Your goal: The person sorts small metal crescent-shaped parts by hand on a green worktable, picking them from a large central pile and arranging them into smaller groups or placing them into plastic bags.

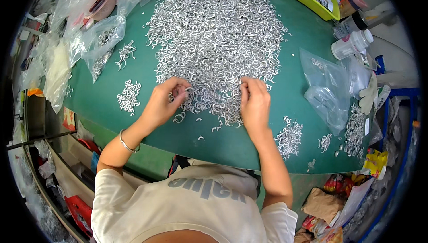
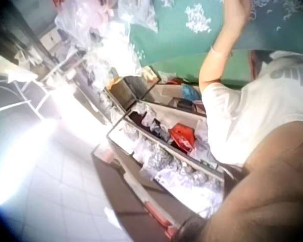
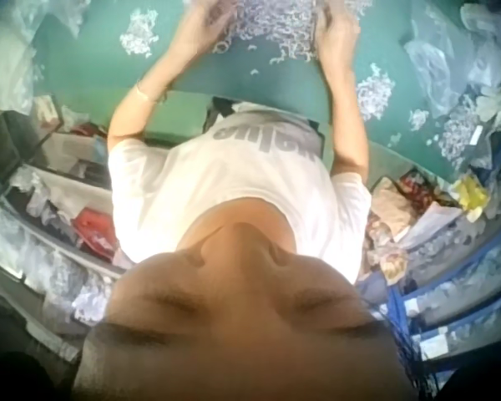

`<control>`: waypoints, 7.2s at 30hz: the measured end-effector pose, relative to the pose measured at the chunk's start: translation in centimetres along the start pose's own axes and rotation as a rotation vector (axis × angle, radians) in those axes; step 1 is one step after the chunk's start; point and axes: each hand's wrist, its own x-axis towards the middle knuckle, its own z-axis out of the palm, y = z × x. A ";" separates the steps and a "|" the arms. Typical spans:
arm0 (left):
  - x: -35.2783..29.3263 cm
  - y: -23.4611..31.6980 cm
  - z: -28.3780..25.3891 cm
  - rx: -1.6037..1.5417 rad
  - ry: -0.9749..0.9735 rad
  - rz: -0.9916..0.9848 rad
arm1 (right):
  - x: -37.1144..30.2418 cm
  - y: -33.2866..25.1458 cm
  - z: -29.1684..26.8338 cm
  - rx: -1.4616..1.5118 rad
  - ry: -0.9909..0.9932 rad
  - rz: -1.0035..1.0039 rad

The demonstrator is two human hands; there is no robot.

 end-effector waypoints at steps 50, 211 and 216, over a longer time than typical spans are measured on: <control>9.1 -1.5 -0.5 0.474 0.300 0.016 | 9.2 -2.1 3.0 0.134 -0.089 -0.166; 7.5 -4.1 -1.8 0.197 0.512 -0.125 | 12.5 -6.3 5.7 0.569 -0.515 0.035; 6.6 -2.8 -3.2 -1.286 0.079 -0.461 | 11.9 -6.8 4.5 0.739 -0.481 0.036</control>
